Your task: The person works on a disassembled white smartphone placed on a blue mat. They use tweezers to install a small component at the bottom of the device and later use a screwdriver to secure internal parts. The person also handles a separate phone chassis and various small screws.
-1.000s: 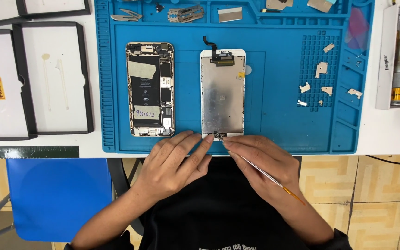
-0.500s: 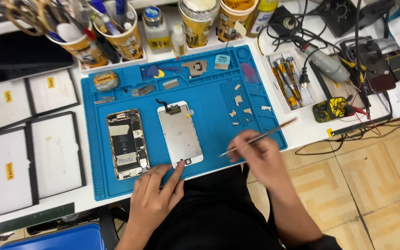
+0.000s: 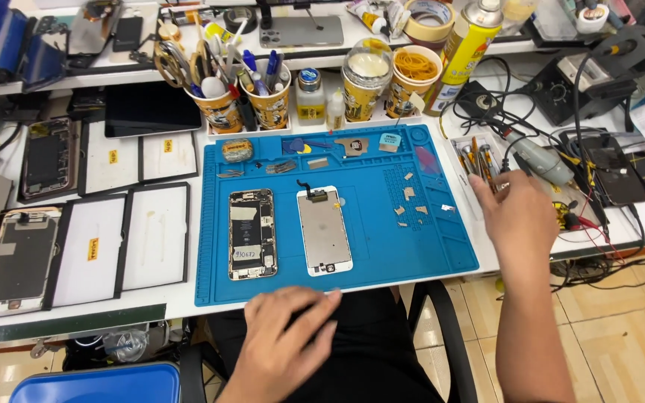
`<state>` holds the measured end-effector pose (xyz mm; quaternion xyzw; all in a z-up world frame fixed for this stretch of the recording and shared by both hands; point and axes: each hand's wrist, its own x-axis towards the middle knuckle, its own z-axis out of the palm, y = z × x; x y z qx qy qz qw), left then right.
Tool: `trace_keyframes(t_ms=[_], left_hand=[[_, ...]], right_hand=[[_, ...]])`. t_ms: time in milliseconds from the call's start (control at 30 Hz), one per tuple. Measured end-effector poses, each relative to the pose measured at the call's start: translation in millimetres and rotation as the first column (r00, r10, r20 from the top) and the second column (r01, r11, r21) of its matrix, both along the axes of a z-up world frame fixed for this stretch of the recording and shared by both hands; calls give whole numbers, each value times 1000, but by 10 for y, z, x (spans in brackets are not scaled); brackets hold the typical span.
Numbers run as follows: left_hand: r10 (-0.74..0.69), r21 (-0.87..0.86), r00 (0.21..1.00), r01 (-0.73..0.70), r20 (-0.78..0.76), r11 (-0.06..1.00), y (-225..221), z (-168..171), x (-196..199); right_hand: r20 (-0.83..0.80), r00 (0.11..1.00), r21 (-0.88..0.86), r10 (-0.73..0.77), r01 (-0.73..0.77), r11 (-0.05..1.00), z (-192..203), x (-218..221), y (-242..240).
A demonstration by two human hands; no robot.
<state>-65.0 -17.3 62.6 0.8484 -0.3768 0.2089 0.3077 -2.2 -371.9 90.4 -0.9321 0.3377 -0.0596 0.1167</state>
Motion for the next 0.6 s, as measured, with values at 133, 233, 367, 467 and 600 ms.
trace_keyframes(t_ms=[133, 233, 367, 467, 600], left_hand=[[-265, -315, 942, 194, -203, 929, -37, 879, -343], [-657, -295, 704, 589, -270, 753, -155, 1038, -263], [-830, -679, -4, 578, -557, 453, -467, 640, -178], [-890, -451, 308, 777, -336, 440, -324, 909, -201], [-842, -356, 533, 774, -78, 523, -289, 1061, -144]], right_hand=[[256, 961, 196, 106, -159, 968, -1, -346, 807], [365, 902, 277, 230, -341, 898, -235, -378, 1298], [350, 848, 236, 398, -491, 839, -380, -351, 1756], [261, 814, 44, 519, -547, 836, -569, -205, 1929], [168, 845, -142, 508, -490, 860, -811, -89, 2110]])
